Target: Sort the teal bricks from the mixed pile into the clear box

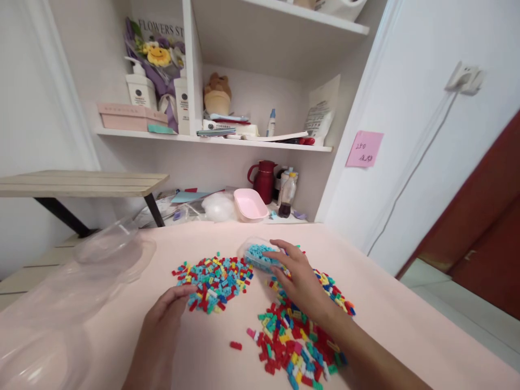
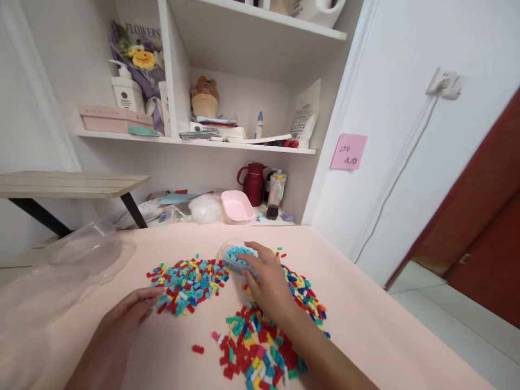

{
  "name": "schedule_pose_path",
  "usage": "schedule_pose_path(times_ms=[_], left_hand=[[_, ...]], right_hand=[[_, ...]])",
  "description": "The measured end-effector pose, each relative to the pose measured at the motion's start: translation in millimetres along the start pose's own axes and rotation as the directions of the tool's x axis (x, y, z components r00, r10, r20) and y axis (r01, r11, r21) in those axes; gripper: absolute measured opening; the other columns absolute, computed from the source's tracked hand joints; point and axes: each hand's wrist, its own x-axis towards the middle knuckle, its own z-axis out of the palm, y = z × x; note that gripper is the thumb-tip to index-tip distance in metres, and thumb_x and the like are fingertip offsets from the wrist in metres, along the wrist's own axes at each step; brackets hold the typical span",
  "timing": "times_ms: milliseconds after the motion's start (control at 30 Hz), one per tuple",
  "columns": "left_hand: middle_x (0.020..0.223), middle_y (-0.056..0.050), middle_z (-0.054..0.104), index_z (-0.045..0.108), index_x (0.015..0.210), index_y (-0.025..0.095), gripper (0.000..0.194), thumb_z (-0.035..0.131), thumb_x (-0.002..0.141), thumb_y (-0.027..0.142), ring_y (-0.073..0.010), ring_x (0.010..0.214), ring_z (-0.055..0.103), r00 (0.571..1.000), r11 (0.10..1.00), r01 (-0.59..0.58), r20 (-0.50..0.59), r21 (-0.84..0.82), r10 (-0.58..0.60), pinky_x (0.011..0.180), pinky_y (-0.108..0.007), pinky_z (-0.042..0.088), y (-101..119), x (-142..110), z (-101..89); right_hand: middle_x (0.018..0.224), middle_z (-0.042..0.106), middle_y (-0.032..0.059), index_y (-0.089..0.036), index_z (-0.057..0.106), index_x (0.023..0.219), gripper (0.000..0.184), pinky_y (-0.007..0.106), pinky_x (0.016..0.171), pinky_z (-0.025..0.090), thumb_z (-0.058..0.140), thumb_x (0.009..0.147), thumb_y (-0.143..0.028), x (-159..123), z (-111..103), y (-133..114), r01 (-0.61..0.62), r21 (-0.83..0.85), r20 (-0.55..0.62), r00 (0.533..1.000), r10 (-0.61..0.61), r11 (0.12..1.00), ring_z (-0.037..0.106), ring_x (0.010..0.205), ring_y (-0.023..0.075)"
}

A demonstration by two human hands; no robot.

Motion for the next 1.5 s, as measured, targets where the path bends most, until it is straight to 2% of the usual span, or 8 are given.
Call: schedule_pose_path(times_ms=[133,267,433,600,867,1033,1233,1500], left_hand=[[0.112,-0.006,0.066,0.07,0.096,0.025,0.033,0.052,0.073,0.04,-0.0277,0.111,0.058,0.99,0.97,-0.121,-0.047,0.211,0.133,0.099,-0.046,0.042,-1.7,3.4,-1.8],[0.129,-0.01,0.053,0.066,0.113,0.022,0.042,0.043,0.079,0.029,-0.0266,0.129,0.045,0.923,0.836,-0.301,-0.079,0.459,0.376,0.113,-0.045,0.031,-3.3,19.9,-11.2],[0.139,-0.016,0.044,0.05,0.134,0.015,0.055,0.041,0.08,0.021,-0.0289,0.138,0.037,0.946,0.839,-0.224,-0.097,0.496,0.31,0.117,-0.047,0.028,-5.2,37.7,-21.3],[0.141,-0.016,0.047,0.044,0.138,0.014,0.054,0.04,0.084,0.023,-0.0274,0.139,0.038,0.926,0.775,-0.275,-0.06,0.568,0.373,0.117,-0.044,0.028,-11.1,43.6,-20.6],[0.155,-0.02,0.035,0.038,0.145,0.009,0.058,0.032,0.093,0.035,-0.0289,0.147,0.026,0.96,0.596,-0.16,-0.016,0.787,0.279,0.119,-0.048,0.017,-8.3,63.4,0.2],[0.152,-0.013,0.043,0.053,0.134,0.019,0.052,0.033,0.092,0.043,-0.0266,0.147,0.027,0.97,0.578,-0.206,0.089,0.789,0.225,0.119,-0.05,0.016,0.2,81.0,9.6],[0.131,-0.006,0.065,0.064,0.119,0.022,0.063,0.016,0.094,0.053,-0.02,0.129,0.053,0.9,0.624,-0.432,0.356,0.651,0.252,0.112,-0.036,0.035,4.2,76.7,19.3],[0.147,-0.007,0.05,0.053,0.136,0.019,0.07,0.022,0.092,0.064,-0.0194,0.14,0.041,0.816,0.717,-0.541,0.482,0.44,0.319,0.119,-0.039,0.027,-4.7,51.1,25.0]], right_hand=[[0.109,0.068,0.0058,-0.029,0.071,0.108,0.031,0.04,0.094,0.045,0.047,0.094,-0.015,-5.2,0.7,-35.0,0.111,0.242,0.061,0.99,-0.129,0.964,0.058,0.104,0.0221],[0.098,0.071,0.0029,-0.03,0.074,0.104,0.033,0.036,0.088,0.045,0.05,0.091,-0.011,-9.5,4.7,-52.3,0.071,0.334,0.169,0.976,-0.135,0.94,0.061,0.095,0.0205],[0.092,0.075,0.0021,-0.026,0.076,0.095,0.028,0.032,0.086,0.046,0.053,0.088,-0.01,-8.0,16.4,-37.9,-0.035,0.334,0.309,0.948,-0.074,0.942,0.065,0.089,0.0194],[0.088,0.075,0.0016,-0.023,0.075,0.086,0.023,0.032,0.092,0.043,0.054,0.087,-0.012,-7.8,23.6,-24.4,0.014,0.279,0.404,0.906,-0.13,0.96,0.065,0.088,0.0182],[0.113,0.066,0.0081,-0.023,0.067,0.108,0.025,0.039,0.097,0.037,0.055,0.086,-0.023,-14.5,13.7,-35.0,0.119,0.093,0.534,0.832,-0.151,0.989,0.056,0.107,0.0261],[0.113,0.064,0.0066,-0.025,0.065,0.109,0.026,0.04,0.095,0.037,0.056,0.085,-0.025,-12.3,11.5,-34.3,0.095,0.125,0.555,0.818,-0.149,0.988,0.054,0.109,0.0274],[0.114,0.063,0.0064,-0.026,0.064,0.109,0.029,0.041,0.093,0.037,0.058,0.082,-0.027,-10.9,14.1,-31.1,0.096,0.128,0.557,0.816,-0.152,0.987,0.054,0.108,0.0291],[0.113,0.063,0.0069,-0.026,0.065,0.111,0.029,0.041,0.096,0.036,0.058,0.083,-0.027,-10.9,12.2,-37.4,0.111,0.08,0.546,0.827,-0.137,0.991,0.055,0.107,0.0279]])
